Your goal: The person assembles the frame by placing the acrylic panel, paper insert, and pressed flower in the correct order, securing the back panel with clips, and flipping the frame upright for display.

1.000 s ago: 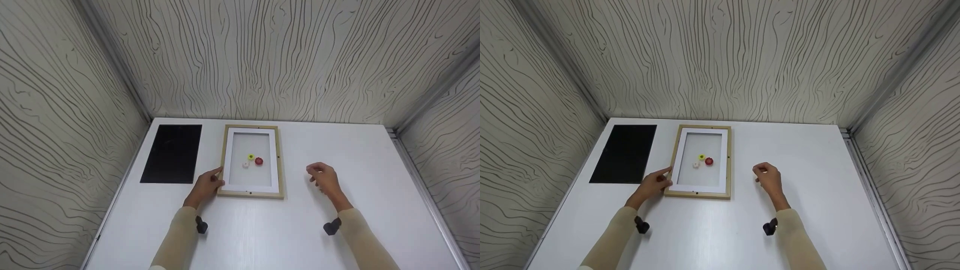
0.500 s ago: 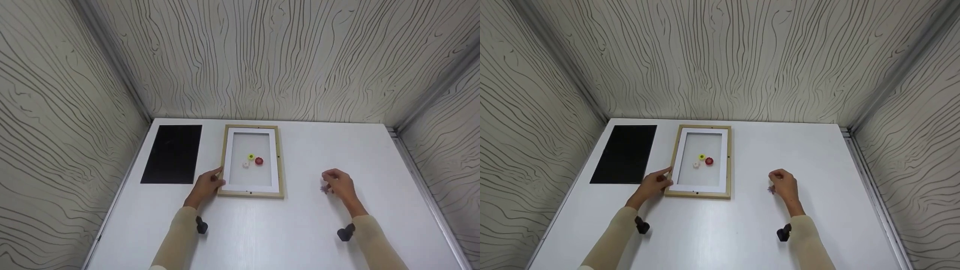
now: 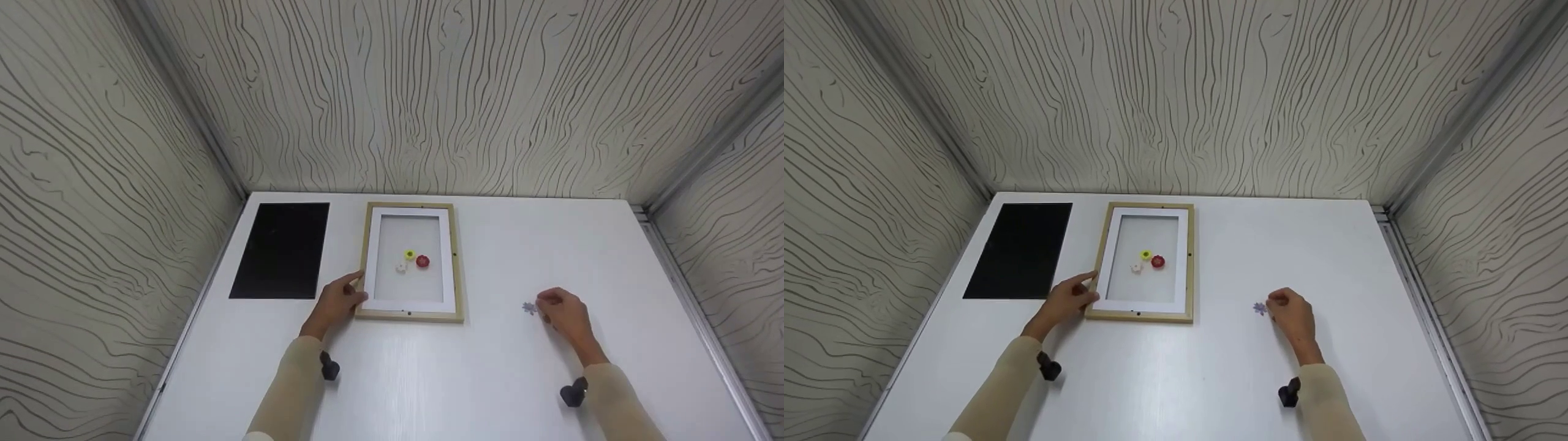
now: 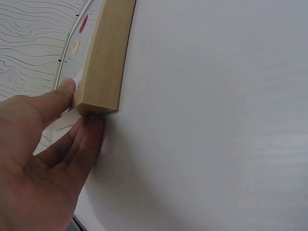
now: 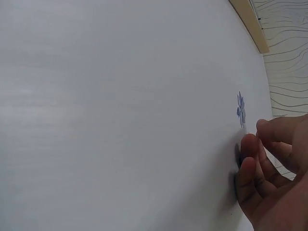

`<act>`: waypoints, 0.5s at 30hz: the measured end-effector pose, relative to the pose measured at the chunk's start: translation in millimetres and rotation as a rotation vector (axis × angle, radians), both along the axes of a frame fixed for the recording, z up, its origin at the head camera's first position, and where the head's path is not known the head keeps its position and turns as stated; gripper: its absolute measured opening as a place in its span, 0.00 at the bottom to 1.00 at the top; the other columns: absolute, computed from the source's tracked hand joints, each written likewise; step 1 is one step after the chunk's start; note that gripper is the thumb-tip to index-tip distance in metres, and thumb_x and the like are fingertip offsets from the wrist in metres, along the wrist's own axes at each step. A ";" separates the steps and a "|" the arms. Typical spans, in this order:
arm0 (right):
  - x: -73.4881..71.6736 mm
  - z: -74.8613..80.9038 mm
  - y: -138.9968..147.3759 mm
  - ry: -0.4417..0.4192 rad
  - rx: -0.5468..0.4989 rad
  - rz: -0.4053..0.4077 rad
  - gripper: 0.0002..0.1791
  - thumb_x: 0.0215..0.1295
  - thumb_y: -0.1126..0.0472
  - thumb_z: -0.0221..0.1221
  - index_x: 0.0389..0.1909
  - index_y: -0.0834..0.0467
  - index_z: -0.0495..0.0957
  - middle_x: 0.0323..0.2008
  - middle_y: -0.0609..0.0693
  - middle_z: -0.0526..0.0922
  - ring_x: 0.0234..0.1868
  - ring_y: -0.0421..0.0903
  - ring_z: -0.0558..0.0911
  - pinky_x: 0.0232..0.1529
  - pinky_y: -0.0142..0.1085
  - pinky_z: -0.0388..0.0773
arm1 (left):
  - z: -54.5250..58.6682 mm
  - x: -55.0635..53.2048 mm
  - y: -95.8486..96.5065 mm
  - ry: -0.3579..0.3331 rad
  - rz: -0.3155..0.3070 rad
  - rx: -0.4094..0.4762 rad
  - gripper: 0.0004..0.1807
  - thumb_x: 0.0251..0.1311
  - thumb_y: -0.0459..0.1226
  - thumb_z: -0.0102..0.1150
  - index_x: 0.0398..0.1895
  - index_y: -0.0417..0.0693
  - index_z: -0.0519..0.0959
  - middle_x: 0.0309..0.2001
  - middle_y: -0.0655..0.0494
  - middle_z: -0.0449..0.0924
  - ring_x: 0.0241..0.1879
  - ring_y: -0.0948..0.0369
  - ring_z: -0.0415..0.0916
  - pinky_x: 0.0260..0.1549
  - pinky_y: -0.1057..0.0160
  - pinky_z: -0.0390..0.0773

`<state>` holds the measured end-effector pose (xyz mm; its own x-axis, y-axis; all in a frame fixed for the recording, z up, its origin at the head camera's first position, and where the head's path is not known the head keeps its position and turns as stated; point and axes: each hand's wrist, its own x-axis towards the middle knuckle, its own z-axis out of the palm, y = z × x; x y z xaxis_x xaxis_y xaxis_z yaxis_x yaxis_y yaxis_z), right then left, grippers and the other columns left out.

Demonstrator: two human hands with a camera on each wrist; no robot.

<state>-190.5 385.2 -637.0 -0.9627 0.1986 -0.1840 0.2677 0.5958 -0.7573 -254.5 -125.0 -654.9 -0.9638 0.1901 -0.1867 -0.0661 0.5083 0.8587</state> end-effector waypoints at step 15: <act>6.1 -13.2 -10.4 0.120 0.190 0.039 0.14 0.73 0.58 0.66 0.53 0.63 0.85 0.50 0.63 0.85 0.51 0.59 0.83 0.56 0.53 0.80 | 3.7 2.3 3.3 -0.003 0.021 -0.033 0.33 0.71 0.40 0.69 0.78 0.53 0.72 0.43 0.52 0.80 0.37 0.61 0.76 0.40 0.62 0.79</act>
<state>-184.4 374.7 -650.2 -0.9829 0.1813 -0.0310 0.1569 0.7387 -0.6555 -252.2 -121.7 -651.2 -0.9670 0.1631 -0.1958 -0.0801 0.5349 0.8411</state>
